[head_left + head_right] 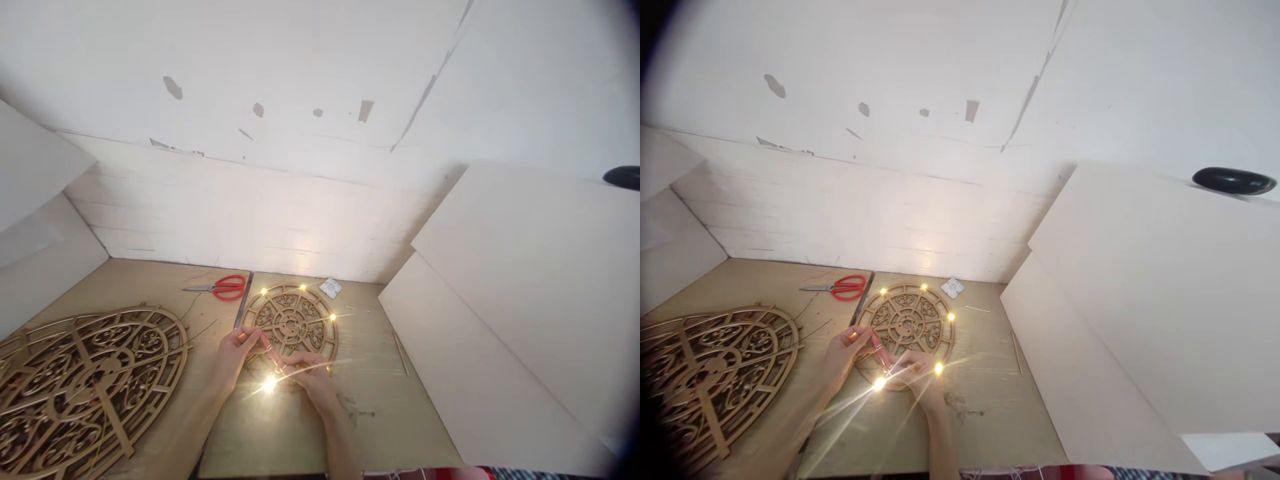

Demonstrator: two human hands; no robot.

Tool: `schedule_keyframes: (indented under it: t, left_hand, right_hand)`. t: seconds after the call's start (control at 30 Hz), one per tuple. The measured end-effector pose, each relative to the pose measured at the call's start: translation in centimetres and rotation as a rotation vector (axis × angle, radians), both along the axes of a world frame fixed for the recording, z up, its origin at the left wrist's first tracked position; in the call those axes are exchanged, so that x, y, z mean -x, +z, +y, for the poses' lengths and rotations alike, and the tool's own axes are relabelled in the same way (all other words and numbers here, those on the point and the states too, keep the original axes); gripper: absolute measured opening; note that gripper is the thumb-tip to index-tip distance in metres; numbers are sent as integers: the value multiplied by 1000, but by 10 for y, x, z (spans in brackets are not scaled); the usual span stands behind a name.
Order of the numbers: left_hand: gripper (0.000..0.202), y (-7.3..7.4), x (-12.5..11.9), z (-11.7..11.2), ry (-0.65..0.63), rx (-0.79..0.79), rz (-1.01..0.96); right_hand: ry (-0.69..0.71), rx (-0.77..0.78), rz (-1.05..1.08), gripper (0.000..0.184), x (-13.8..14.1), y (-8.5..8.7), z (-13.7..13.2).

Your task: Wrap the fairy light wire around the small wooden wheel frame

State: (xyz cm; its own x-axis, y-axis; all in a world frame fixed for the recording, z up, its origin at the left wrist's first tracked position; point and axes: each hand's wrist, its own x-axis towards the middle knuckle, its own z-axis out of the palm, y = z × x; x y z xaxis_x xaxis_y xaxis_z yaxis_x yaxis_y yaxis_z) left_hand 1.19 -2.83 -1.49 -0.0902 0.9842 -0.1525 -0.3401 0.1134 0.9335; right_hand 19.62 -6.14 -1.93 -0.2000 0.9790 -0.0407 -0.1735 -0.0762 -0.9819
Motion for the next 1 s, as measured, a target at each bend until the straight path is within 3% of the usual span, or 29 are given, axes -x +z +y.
schedule_keyframes:
  t: [0.17,1.0]
  left_hand:
    - [45,-2,1,1,13,-1,13]
    - [50,0,-2,2,25,-15,59]
  right_hand:
    - [18,71,118,25,1,-9,5]
    - [11,16,81,26,0,-8,2]
